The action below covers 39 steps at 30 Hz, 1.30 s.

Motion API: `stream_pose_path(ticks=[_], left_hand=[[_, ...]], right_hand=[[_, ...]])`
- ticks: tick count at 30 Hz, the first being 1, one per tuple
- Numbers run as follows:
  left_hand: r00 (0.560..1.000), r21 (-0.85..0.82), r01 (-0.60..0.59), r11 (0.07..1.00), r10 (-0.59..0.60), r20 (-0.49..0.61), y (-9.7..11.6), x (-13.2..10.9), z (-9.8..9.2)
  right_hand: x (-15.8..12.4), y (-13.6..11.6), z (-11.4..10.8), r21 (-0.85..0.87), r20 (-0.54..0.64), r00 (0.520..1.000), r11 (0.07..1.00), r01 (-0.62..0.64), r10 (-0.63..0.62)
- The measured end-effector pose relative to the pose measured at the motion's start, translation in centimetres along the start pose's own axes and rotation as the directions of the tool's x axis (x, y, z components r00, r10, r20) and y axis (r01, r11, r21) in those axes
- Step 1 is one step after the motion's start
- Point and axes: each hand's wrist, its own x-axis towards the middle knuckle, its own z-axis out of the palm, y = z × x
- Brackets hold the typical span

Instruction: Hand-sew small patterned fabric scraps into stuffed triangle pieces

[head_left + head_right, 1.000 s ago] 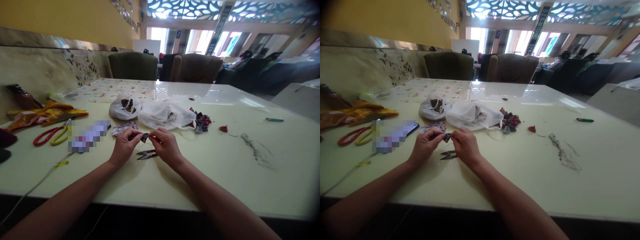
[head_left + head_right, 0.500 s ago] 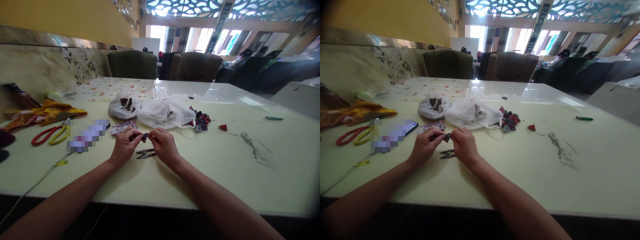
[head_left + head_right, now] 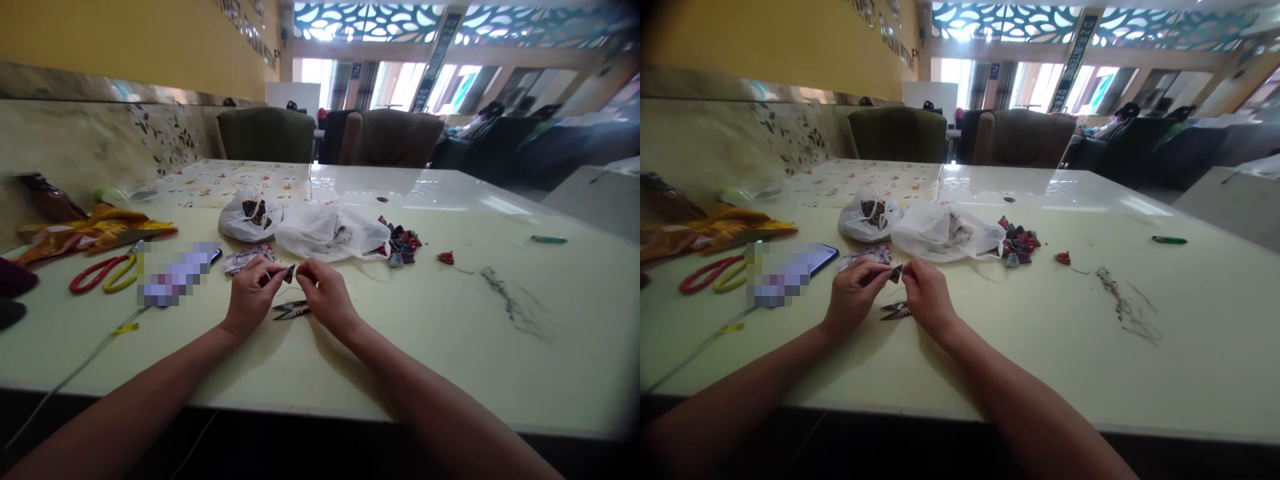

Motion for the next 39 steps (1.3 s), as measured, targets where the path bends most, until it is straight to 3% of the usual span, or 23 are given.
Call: stream_pose_path(ticks=[7, 13, 16, 18, 20, 23, 26, 28, 31, 33, 39], left_hand=[[0.994, -0.039, -0.086, 0.996, 0.088, 0.063, 0.3, -0.1, 0.2], [0.996, -0.137, 0.08, 0.987, -0.072, 0.06, 0.5, 0.5, -0.5], [0.974, -0.228, 0.17, 0.959, -0.128, 0.188, 0.6, 0.6, -0.6], [0.962, -0.251, 0.191, 0.949, -0.13, 0.24, 0.6, 0.6, -0.6], [0.961, -0.254, 0.169, 0.952, -0.102, 0.256, 0.6, 0.7, -0.6], [0.964, -0.233, 0.093, 0.968, -0.029, 0.264, 0.7, 0.7, -0.6], [0.963, -0.199, 0.016, 0.98, 0.038, 0.266, 0.9, 0.7, -0.7], [0.959, -0.189, -0.007, 0.982, 0.06, 0.275, 1.0, 0.7, -0.7], [0.951, -0.192, -0.017, 0.981, 0.075, 0.299, 1.1, 0.6, -0.8], [0.952, -0.191, -0.012, 0.982, 0.069, 0.299, 1.2, 0.7, -0.9], [0.937, -0.208, -0.077, 0.975, 0.142, 0.319, 1.7, 0.8, -1.1]], right_hand=[[-0.1, -0.2, -0.1, 0.022, -0.019, 1.0, 1.0, -0.017, 0.017], [1.1, 0.4, -1.8, 0.117, -0.074, 0.995, 0.991, -0.065, 0.073], [1.5, 0.7, -2.4, 0.361, 0.106, 0.971, 0.901, -0.24, 0.216], [1.5, 0.7, -2.5, 0.503, 0.305, 0.916, 0.772, -0.388, 0.261], [1.3, 0.7, -2.5, 0.568, 0.425, 0.861, 0.659, -0.494, 0.279], [1.1, 0.5, -2.5, 0.6, 0.465, 0.828, 0.577, -0.554, 0.312], [1.2, 0.5, -2.5, 0.591, 0.482, 0.819, 0.575, -0.566, 0.31], [1.2, 0.5, -2.3, 0.592, 0.452, 0.844, 0.61, -0.526, 0.289], [1.3, 0.6, -1.8, 0.634, 0.252, 0.929, 0.678, -0.371, 0.273], [1.3, 0.7, -1.4, 0.656, 0.144, 0.946, 0.688, -0.31, 0.29], [1.1, 0.6, -1.0, 0.687, 0.167, 0.937, 0.646, -0.334, 0.307]])
